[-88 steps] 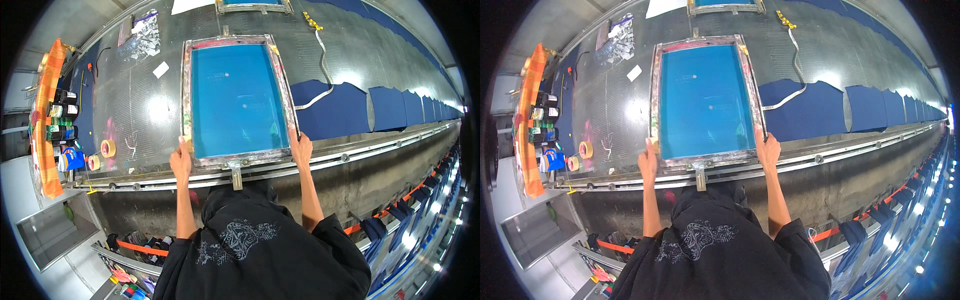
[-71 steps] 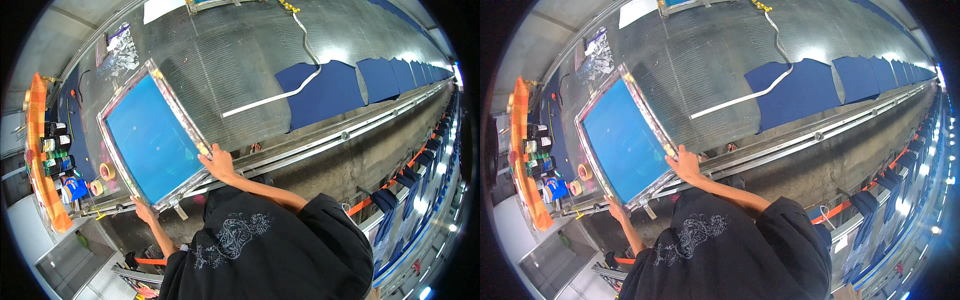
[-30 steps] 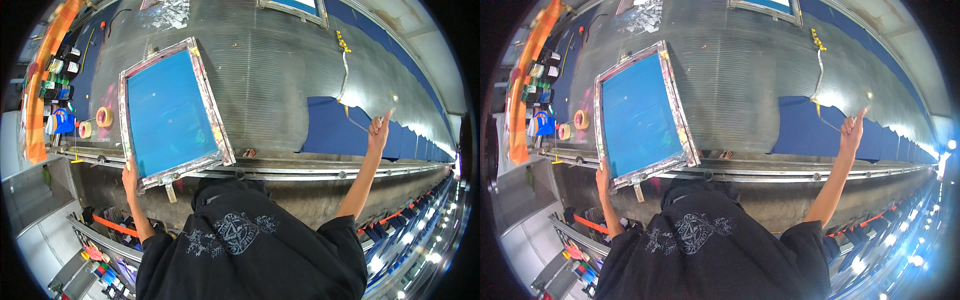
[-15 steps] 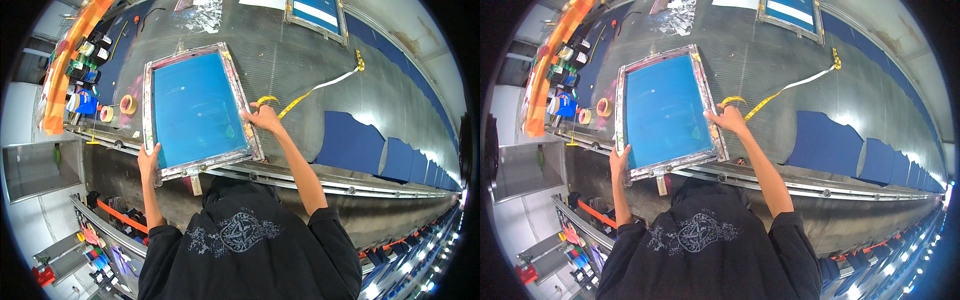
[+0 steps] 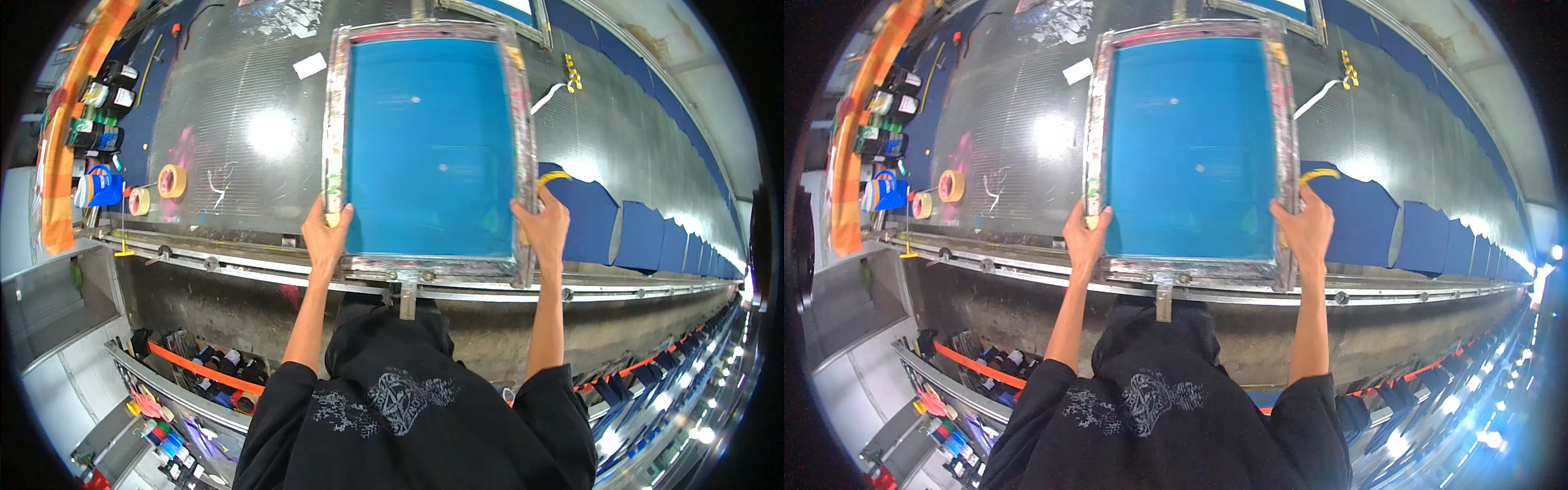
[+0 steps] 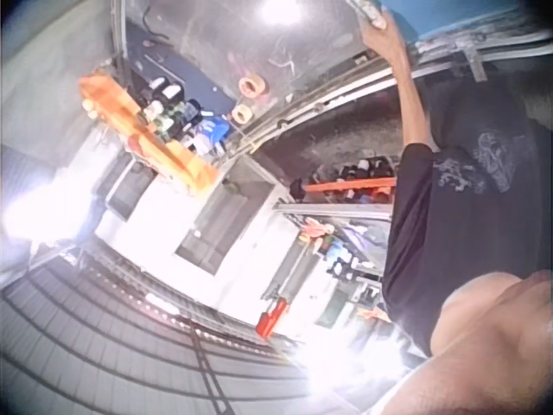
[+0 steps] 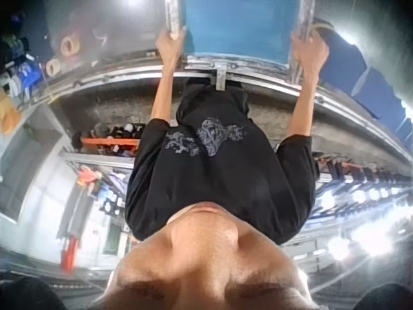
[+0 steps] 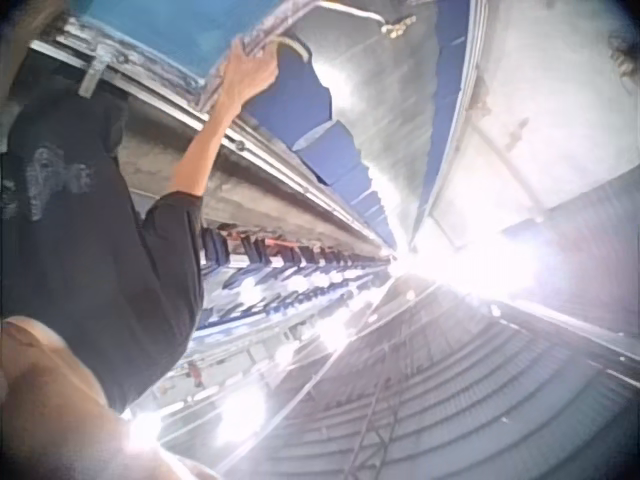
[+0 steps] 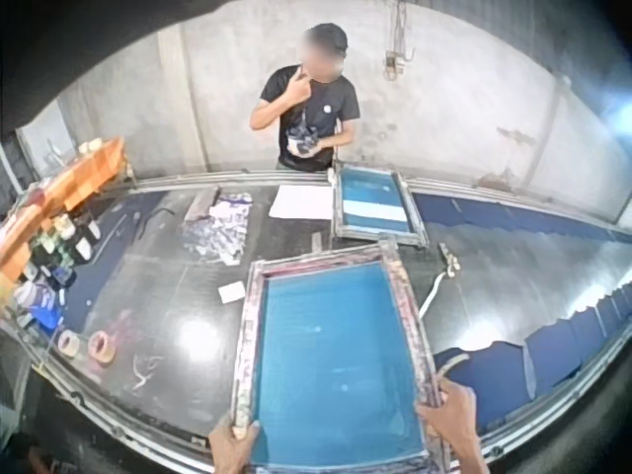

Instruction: The person positions a screen printing frame on a conveyor, measures the fabric with a tape measure, and uses a yellow T-bar tool to scrape or adjust the frame edges. The person then applies tape to the frame corners and continues handling the frame and tools.

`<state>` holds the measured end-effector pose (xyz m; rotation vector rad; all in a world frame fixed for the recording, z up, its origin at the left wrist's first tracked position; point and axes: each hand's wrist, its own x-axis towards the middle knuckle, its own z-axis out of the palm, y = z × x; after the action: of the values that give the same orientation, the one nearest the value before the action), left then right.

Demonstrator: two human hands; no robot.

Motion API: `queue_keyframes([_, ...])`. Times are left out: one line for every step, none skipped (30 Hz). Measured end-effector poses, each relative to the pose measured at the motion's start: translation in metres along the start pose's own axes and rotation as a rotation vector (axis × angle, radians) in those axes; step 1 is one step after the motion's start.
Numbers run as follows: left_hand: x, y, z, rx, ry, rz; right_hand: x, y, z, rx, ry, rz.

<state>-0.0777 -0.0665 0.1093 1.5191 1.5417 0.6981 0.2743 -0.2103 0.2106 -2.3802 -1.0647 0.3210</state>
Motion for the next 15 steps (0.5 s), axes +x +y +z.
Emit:
queue_keyframes([0.004,-0.004,0.015,-0.004,0.002,0.019,-0.002,0.017,0.004,0.000,0.040,-0.008])
queue_keyframes([0.008,-0.013,0.029,-0.008,0.007,0.037,-0.002,0.032,0.013,-0.001,0.078,-0.019])
queue_keyframes([0.011,-0.028,0.036,-0.007,0.014,0.076,-0.009,0.042,0.023,0.023,0.082,0.011])
queue_keyframes([0.019,-0.035,0.040,-0.010,0.028,0.117,-0.011,0.048,0.039,0.047,0.087,0.034])
queue_keyframes([0.025,-0.043,0.036,0.050,-0.013,0.125,-0.013,0.053,0.054,0.071,0.091,0.055])
queue_keyframes([0.031,-0.050,0.030,0.076,0.001,0.147,-0.015,0.058,0.070,0.073,0.049,0.100])
queue_keyframes([0.039,-0.058,0.022,0.285,0.050,0.287,-0.016,0.060,0.089,0.077,0.013,0.145])
queue_keyframes([0.049,-0.065,0.011,0.310,0.018,0.274,-0.018,0.059,0.107,0.089,-0.022,0.193])
queue_keyframes([0.051,-0.073,-0.001,0.337,0.051,0.249,-0.015,0.049,0.122,0.071,-0.088,0.223])
queue_keyframes([0.055,-0.080,-0.006,0.367,0.075,0.225,-0.008,0.038,0.130,0.051,-0.143,0.259])
queue_keyframes([0.063,-0.088,-0.007,0.386,0.083,0.245,-0.003,0.034,0.140,0.032,-0.198,0.295])
queue_keyframes([0.068,-0.091,-0.005,0.402,0.092,0.260,-0.004,0.039,0.151,0.024,-0.068,0.183])
queue_keyframes([0.069,-0.095,-0.002,0.398,0.079,0.250,-0.006,0.046,0.164,0.016,0.060,0.070])
queue_keyframes([0.068,-0.098,0.001,0.395,0.067,0.239,-0.008,0.051,0.175,0.008,0.188,-0.044])
queue_keyframes([0.067,-0.100,0.004,0.388,0.060,0.224,-0.007,0.052,0.176,0.038,0.130,0.013])
